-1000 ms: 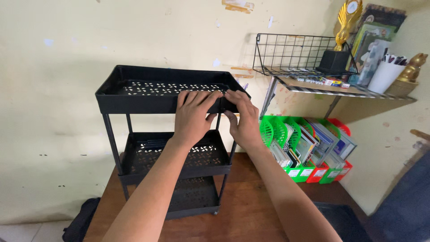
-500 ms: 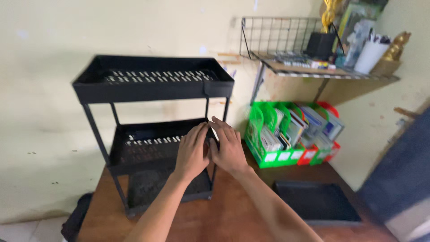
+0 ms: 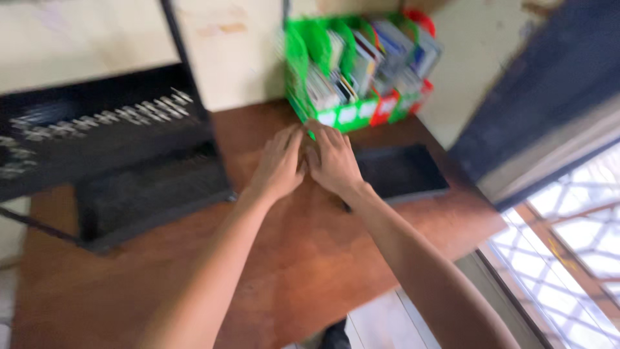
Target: The person assembles a three-tier black metal shelf by inserting vertical support rods into the perforated trays and securing them with small plastic fasteners. The person repeatedly picks up rods and fasteners from a tray on the table and installs them into the shelf structure.
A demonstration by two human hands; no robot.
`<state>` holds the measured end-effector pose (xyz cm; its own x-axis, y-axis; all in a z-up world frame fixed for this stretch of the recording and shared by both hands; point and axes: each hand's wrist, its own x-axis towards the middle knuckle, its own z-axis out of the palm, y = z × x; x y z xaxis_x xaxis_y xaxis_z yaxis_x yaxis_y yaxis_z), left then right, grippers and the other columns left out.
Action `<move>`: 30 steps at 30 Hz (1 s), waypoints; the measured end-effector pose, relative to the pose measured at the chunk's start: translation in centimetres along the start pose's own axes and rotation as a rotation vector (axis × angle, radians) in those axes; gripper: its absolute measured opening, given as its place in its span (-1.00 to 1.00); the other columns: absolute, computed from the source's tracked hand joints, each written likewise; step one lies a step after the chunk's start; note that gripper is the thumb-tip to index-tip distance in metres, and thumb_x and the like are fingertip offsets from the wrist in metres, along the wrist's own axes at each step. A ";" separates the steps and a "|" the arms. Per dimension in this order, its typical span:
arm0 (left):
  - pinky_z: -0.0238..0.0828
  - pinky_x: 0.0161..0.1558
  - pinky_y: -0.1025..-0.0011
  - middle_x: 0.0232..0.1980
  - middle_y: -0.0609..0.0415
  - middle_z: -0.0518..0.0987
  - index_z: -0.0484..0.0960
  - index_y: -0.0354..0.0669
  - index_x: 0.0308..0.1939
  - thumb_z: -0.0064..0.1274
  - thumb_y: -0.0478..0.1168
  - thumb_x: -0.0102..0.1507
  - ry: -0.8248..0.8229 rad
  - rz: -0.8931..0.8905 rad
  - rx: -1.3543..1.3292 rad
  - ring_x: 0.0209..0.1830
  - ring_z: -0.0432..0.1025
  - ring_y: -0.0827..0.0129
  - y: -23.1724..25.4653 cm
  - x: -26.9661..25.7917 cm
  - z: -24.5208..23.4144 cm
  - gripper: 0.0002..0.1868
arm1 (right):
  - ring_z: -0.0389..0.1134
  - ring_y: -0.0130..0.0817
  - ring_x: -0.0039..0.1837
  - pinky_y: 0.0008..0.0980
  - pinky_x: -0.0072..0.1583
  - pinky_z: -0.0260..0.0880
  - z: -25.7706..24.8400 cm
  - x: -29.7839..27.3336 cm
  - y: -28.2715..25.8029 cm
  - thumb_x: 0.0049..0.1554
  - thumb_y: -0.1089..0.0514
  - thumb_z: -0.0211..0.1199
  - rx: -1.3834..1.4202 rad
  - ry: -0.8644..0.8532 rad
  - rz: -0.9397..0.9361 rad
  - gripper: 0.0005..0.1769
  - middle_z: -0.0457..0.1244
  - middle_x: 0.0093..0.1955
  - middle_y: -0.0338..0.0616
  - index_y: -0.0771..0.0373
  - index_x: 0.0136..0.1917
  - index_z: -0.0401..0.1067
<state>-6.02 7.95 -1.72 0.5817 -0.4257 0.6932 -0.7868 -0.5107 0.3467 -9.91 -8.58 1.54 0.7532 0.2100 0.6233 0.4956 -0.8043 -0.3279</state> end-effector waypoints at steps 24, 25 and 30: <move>0.16 0.31 -0.12 0.45 -0.27 0.28 0.15 -0.27 0.44 0.21 -0.18 0.16 -0.685 -0.267 -0.103 0.44 0.19 -0.18 9.8 5.9 43.7 -0.16 | 0.08 0.08 0.52 -0.11 0.41 0.17 -5.3 -19.1 40.2 0.01 0.11 0.40 -0.148 -0.527 0.761 -0.19 -0.04 0.59 0.07 0.25 0.47 0.20; 0.16 0.32 -0.12 0.45 -0.25 0.28 0.15 -0.25 0.45 0.20 -0.18 0.16 -0.730 -0.289 -0.096 0.43 0.20 -0.18 9.8 6.2 44.9 -0.17 | 0.07 0.08 0.52 -0.13 0.42 0.17 -4.9 -19.2 41.1 -0.05 0.11 0.44 -0.163 -0.552 0.759 -0.10 -0.07 0.59 0.10 0.26 0.49 0.16; 0.17 0.35 -0.12 0.48 -0.18 0.28 0.20 -0.20 0.43 0.13 -0.27 0.14 -0.805 -0.304 -0.041 0.43 0.23 -0.16 10.1 7.2 48.7 -0.21 | 0.12 0.14 0.50 -0.10 0.41 0.21 -3.3 -19.2 44.1 -0.07 0.11 0.45 -0.123 -0.618 0.795 0.03 -0.22 0.66 0.20 0.21 0.57 0.03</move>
<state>0.30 -36.65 -24.05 0.7253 -0.6828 -0.0877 -0.5709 -0.6678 0.4777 -3.94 -49.87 -22.50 0.9545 -0.1881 -0.2315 -0.2682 -0.8808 -0.3902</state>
